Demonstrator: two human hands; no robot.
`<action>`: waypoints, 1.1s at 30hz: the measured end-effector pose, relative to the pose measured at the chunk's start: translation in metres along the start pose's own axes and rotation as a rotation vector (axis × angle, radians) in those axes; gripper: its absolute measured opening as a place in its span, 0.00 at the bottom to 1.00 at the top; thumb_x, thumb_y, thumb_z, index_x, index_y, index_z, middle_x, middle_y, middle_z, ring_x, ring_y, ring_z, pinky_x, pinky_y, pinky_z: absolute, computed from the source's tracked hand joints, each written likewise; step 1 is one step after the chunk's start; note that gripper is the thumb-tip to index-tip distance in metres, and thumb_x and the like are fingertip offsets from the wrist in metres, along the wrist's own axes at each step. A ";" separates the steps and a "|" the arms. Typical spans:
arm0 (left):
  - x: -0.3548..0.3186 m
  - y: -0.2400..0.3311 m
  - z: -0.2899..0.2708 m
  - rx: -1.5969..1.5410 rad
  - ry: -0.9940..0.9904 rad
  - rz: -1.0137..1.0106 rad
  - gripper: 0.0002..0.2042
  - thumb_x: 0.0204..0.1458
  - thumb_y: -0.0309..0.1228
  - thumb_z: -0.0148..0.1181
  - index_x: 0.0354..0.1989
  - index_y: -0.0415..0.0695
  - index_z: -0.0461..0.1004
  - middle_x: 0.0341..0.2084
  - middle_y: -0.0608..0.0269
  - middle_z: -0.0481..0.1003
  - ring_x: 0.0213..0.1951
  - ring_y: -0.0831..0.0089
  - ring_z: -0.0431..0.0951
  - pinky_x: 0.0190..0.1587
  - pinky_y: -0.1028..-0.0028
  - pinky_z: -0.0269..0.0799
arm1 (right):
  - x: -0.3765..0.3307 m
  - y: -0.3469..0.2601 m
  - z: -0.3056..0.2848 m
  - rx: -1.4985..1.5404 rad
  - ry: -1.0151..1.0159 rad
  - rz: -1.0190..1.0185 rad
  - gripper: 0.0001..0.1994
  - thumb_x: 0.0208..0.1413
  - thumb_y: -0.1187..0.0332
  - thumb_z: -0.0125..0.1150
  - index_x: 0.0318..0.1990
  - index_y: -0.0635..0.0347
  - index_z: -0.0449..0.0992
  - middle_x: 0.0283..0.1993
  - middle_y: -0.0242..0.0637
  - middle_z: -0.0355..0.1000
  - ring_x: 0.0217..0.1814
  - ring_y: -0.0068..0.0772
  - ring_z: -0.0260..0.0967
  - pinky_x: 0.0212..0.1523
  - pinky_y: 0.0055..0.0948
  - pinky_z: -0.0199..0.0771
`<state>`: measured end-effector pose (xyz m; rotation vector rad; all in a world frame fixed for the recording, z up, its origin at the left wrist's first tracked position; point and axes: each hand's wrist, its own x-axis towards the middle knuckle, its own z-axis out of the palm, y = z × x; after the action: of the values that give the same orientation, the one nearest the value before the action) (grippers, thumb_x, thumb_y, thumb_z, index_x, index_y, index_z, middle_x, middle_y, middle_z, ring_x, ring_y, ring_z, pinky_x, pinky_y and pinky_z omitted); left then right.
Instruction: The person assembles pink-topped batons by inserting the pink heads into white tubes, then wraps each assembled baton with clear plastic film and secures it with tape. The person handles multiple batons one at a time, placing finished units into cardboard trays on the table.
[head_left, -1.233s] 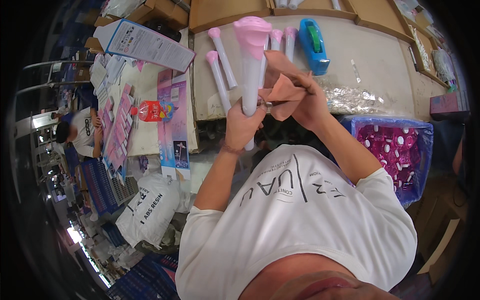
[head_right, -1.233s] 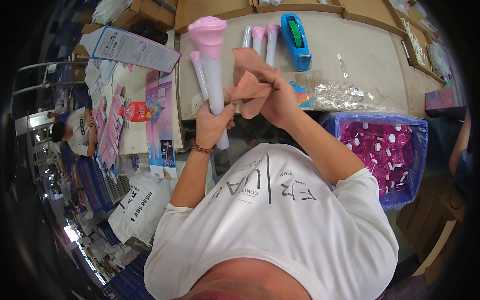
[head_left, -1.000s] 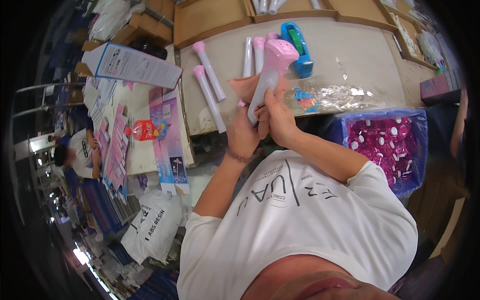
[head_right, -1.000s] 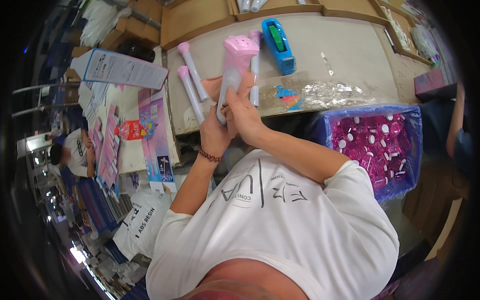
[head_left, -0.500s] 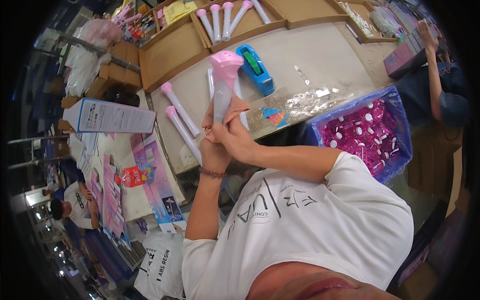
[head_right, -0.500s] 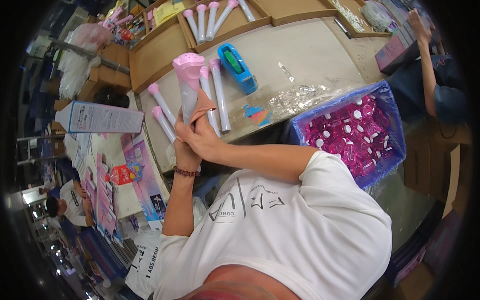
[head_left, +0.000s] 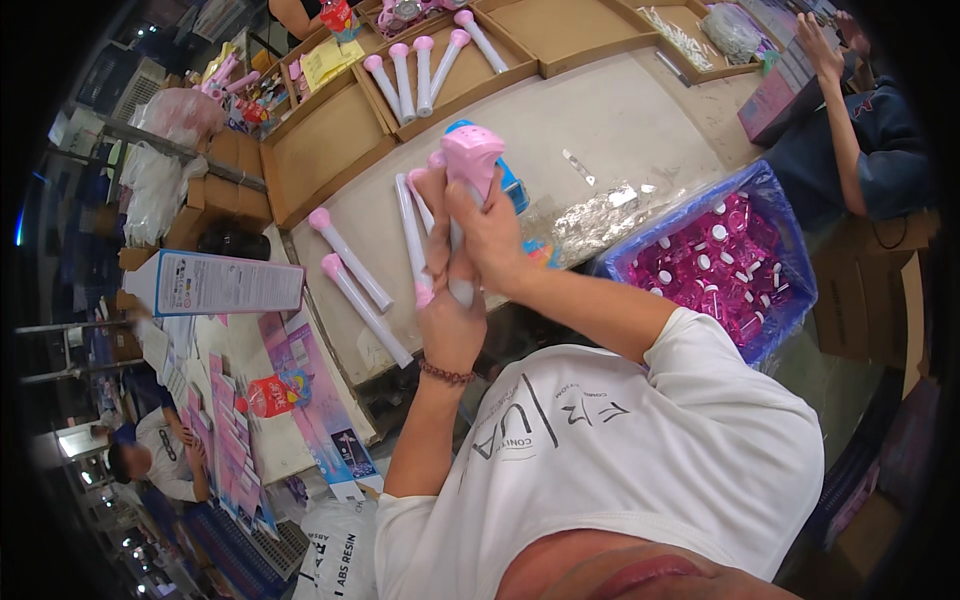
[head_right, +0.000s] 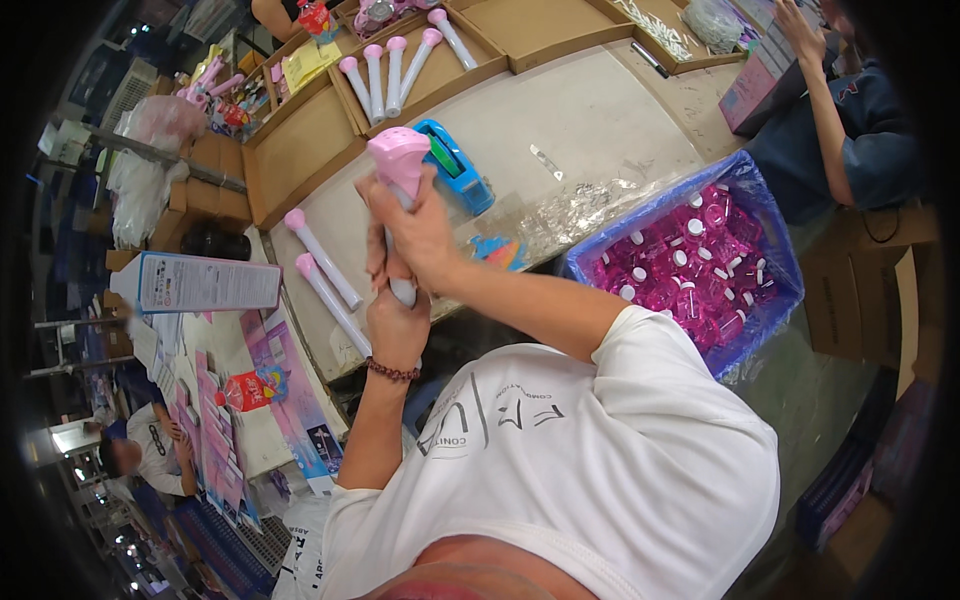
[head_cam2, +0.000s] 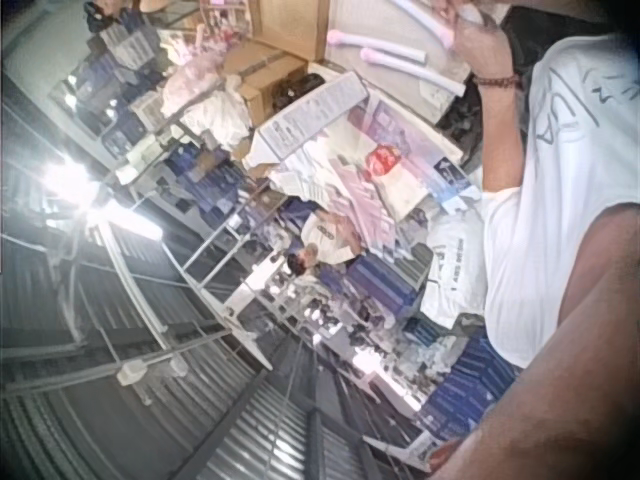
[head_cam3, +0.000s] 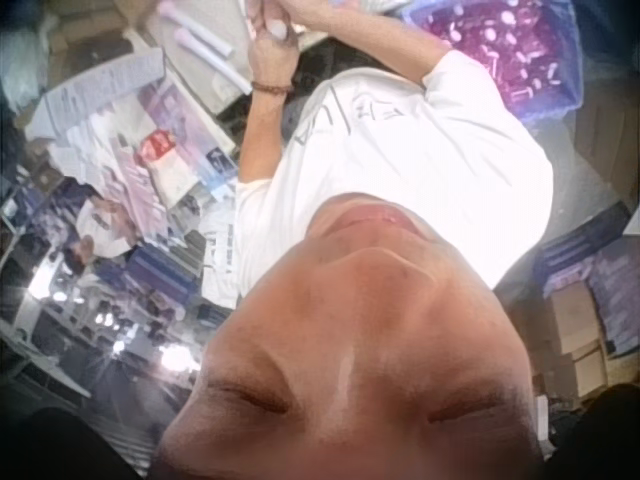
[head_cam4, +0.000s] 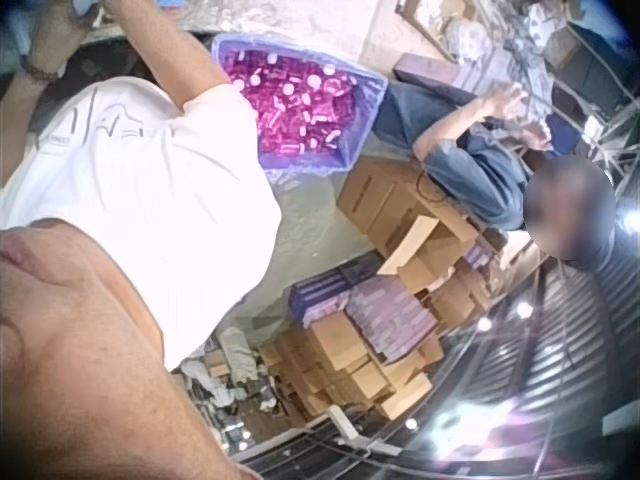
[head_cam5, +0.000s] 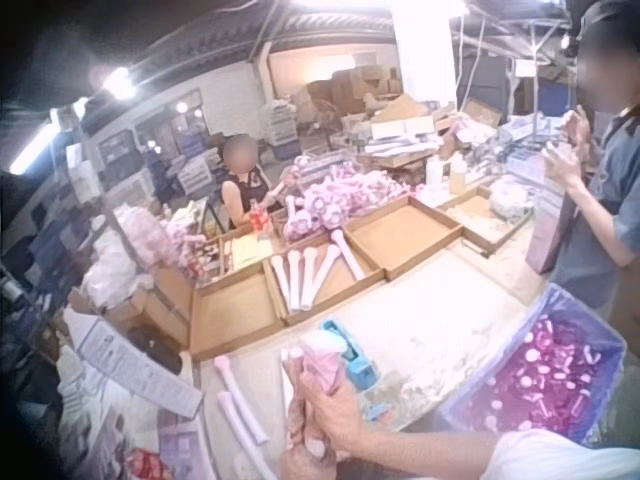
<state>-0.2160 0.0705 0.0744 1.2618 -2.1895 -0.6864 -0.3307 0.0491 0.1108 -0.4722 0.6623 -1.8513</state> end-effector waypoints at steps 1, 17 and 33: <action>-0.004 0.004 0.001 -0.013 -0.020 -0.080 0.17 0.45 0.29 0.61 0.44 0.34 0.70 0.29 0.39 0.75 0.34 0.45 0.76 0.35 0.58 0.72 | 0.008 -0.012 -0.003 -0.053 -0.046 -0.077 0.16 0.59 0.60 0.56 0.46 0.58 0.61 0.16 0.41 0.66 0.10 0.31 0.64 0.08 0.29 0.67; 0.004 0.036 -0.035 -0.806 -0.690 -0.298 0.07 0.45 0.19 0.58 0.29 0.37 0.65 0.17 0.56 0.73 0.16 0.73 0.74 0.19 0.75 0.70 | 0.016 -0.053 0.002 0.151 -0.356 -0.082 0.22 0.47 0.58 0.66 0.43 0.63 0.65 0.31 0.41 0.70 0.28 0.33 0.73 0.25 0.35 0.77; 0.050 -0.038 -0.022 -0.346 -0.110 0.322 0.22 0.41 0.31 0.67 0.44 0.38 0.67 0.28 0.48 0.75 0.28 0.46 0.75 0.29 0.60 0.72 | -0.011 0.005 0.054 -0.483 0.140 -0.214 0.07 0.52 0.73 0.62 0.37 0.63 0.72 0.33 0.34 0.75 0.26 0.17 0.69 0.25 0.18 0.69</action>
<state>-0.2001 0.0065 0.0750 0.6939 -2.1714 -0.9650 -0.2910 0.0458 0.1494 -0.7538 1.2046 -1.9322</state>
